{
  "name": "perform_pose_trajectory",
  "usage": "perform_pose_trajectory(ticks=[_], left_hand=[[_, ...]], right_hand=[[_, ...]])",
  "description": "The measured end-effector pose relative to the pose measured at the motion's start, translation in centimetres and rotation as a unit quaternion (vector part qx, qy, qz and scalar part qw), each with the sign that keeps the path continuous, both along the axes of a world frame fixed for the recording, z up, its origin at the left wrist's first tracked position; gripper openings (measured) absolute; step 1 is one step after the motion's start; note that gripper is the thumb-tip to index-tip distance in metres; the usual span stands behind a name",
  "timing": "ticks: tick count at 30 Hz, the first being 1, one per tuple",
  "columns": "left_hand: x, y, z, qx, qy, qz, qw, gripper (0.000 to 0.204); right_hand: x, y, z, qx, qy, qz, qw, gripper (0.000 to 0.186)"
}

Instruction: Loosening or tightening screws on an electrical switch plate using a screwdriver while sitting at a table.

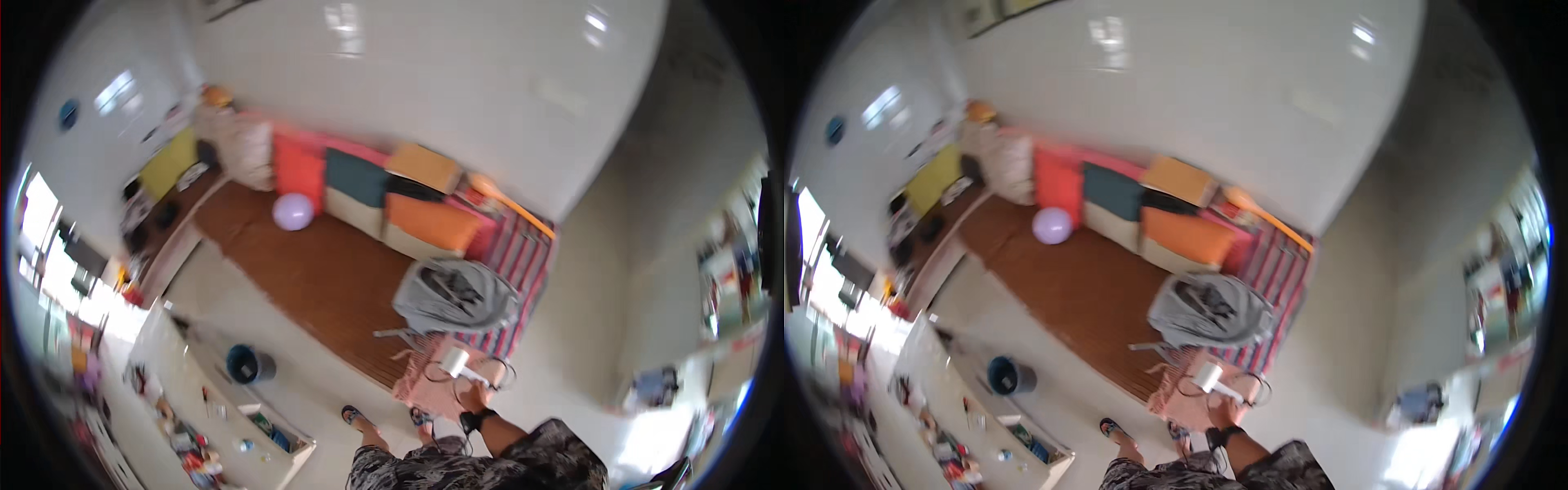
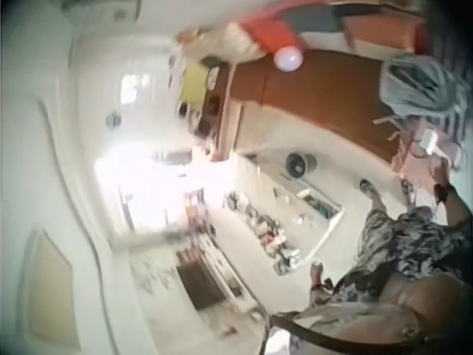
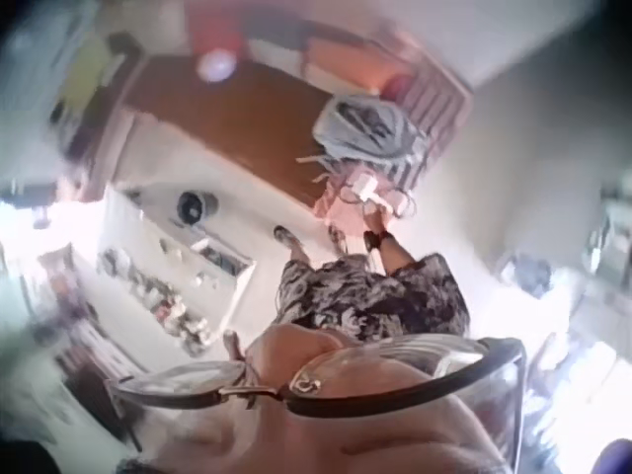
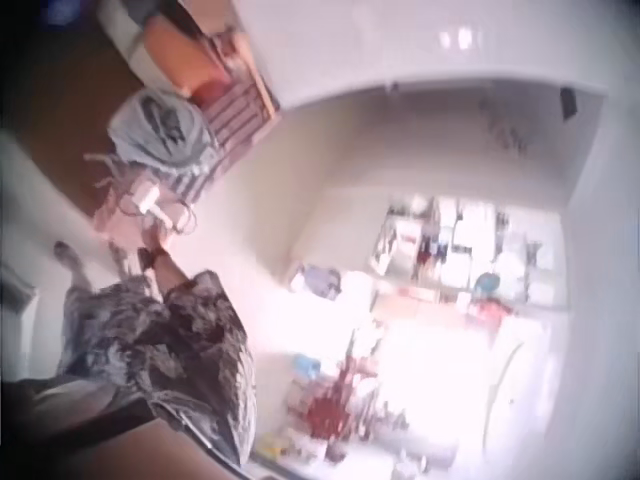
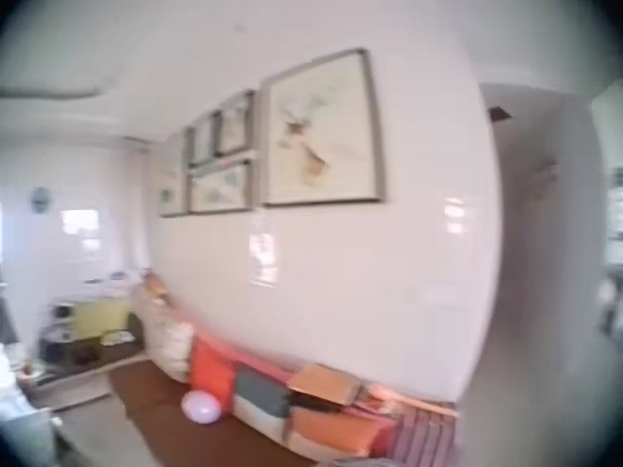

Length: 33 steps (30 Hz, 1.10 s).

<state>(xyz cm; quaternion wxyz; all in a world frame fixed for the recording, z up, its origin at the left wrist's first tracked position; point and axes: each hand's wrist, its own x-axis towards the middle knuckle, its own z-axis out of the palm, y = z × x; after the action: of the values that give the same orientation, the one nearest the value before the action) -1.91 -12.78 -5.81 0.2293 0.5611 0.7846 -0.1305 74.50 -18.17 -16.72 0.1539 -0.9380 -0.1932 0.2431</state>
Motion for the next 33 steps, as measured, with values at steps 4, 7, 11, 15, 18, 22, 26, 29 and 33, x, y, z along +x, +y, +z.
perform_pose_trajectory(ticks=[4, 7, 11, 15, 18, 22, 26, 29, 33], left_hand=[[-0.6, 3.7, -4.4, 0.084, -0.281, 0.090, 0.952, 0.043], [-2.6, 6.6, -6.2, 0.091, -0.234, 0.121, 0.960, 0.041], [-1.1, 9.2, -7.1, 0.205, -0.115, 0.195, 0.952, 0.016], [-1.8, 10.2, -6.6, 0.203, -0.187, 0.259, 0.925, 0.016], [-2.4, 12.0, -7.0, 0.219, -0.172, 0.266, 0.923, 0.016], [-3.2, 10.7, -8.2, 0.248, -0.175, 0.300, 0.905, 0.016], [-3.5, 11.4, -5.5, 0.052, -0.186, 0.294, 0.936, 0.055], [-0.9, 9.0, -4.5, 0.167, -0.094, 0.389, 0.901, 0.018], [3.3, 11.9, -0.4, 0.163, -0.062, 0.481, 0.859, 0.023]], right_hand=[[-1.8, 5.0, 5.8, 0.060, 0.033, -0.026, 0.997, 0.049], [-3.4, 9.8, 5.4, 0.069, 0.016, -0.005, 0.997, 0.044], [-2.8, 15.5, 4.4, 0.080, -0.046, 0.026, 0.995, 0.038], [-1.9, 24.6, 1.5, 0.145, -0.099, 0.179, 0.968, 0.035], [-6.1, 31.3, 6.9, 0.180, -0.064, 0.184, 0.964, 0.030], [-7.5, 40.1, 6.7, 0.182, -0.027, 0.295, 0.938, 0.030], [-12.3, 50.0, 9.8, 0.243, -0.020, 0.308, 0.920, 0.021], [-15.9, 59.4, 9.6, 0.217, -0.007, 0.369, 0.904, 0.021], [-20.7, 69.7, 10.4, 0.204, 0.067, 0.421, 0.881, 0.018]])
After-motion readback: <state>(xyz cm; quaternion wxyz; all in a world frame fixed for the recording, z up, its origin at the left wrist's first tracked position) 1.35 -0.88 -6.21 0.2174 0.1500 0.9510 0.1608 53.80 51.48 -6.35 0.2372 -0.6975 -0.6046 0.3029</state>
